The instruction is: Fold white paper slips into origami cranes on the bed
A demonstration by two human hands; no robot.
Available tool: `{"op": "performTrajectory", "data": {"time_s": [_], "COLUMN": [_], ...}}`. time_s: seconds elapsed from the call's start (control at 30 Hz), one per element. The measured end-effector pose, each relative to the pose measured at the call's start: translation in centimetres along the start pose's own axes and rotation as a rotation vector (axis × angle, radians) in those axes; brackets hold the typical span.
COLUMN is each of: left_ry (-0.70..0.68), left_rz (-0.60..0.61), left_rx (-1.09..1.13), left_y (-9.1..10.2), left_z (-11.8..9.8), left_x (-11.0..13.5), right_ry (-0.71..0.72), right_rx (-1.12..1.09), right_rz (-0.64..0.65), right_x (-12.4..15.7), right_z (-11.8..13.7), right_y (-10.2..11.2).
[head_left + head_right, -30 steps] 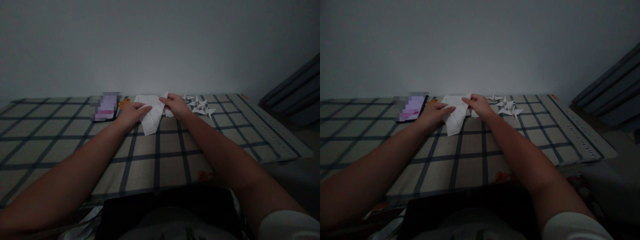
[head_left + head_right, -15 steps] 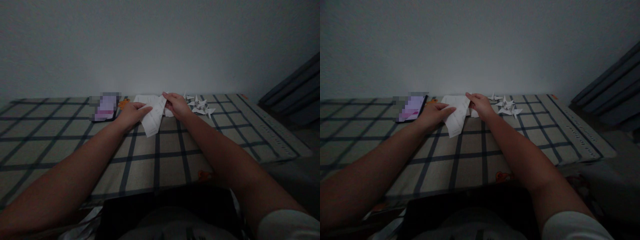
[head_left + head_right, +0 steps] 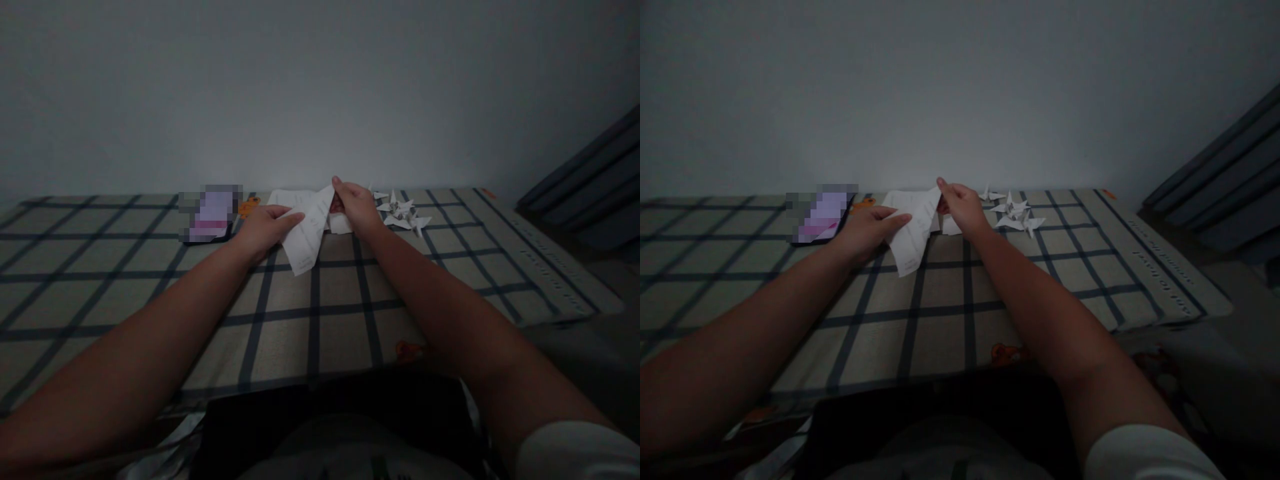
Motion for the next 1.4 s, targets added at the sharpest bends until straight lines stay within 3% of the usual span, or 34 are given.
{"op": "performTrajectory", "data": {"time_s": [0.37, 0.7, 0.87, 0.97, 1.2, 1.4], "left_ry": [-0.022, 0.042, 0.041, 0.049, 0.011, -0.005], "left_rz": [-0.078, 0.038, 0.013, 0.001, -0.053, -0.062], "left_rx": [-0.048, -0.085, -0.12, -0.097, 0.05, 0.056], "left_y": [0.2, -0.2, 0.0, 0.2, 0.7, 0.5], "left_z": [-0.8, 0.4, 0.5, 0.8, 0.6, 0.1], "left_x": [0.7, -0.2, -0.2, -0.4, -0.6, -0.2], "right_ry": [-0.049, -0.089, -0.021, -0.034, -0.145, -0.121], "right_rx": [-0.007, -0.017, 0.103, 0.069, -0.058, 0.029], "right_rz": [-0.007, -0.086, -0.112, -0.121, 0.083, 0.038], "right_x": [0.1, 0.1, 0.0, 0.1, 0.9, 0.8], "right_z": [-0.2, -0.2, 0.3, 0.1, -0.4, 0.1], "right_y": [-0.1, 0.5, 1.0, 1.0, -1.5, -1.0]}}
Point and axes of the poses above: each hand's wrist, its own x-axis away from the middle knuckle, its own y-axis out of the back of the hand, z = x × y, the point moved 9 cm from there along -x, towards the middle knuckle, and after that the axes turned 9 degrees about y, right-handed, at the moved point
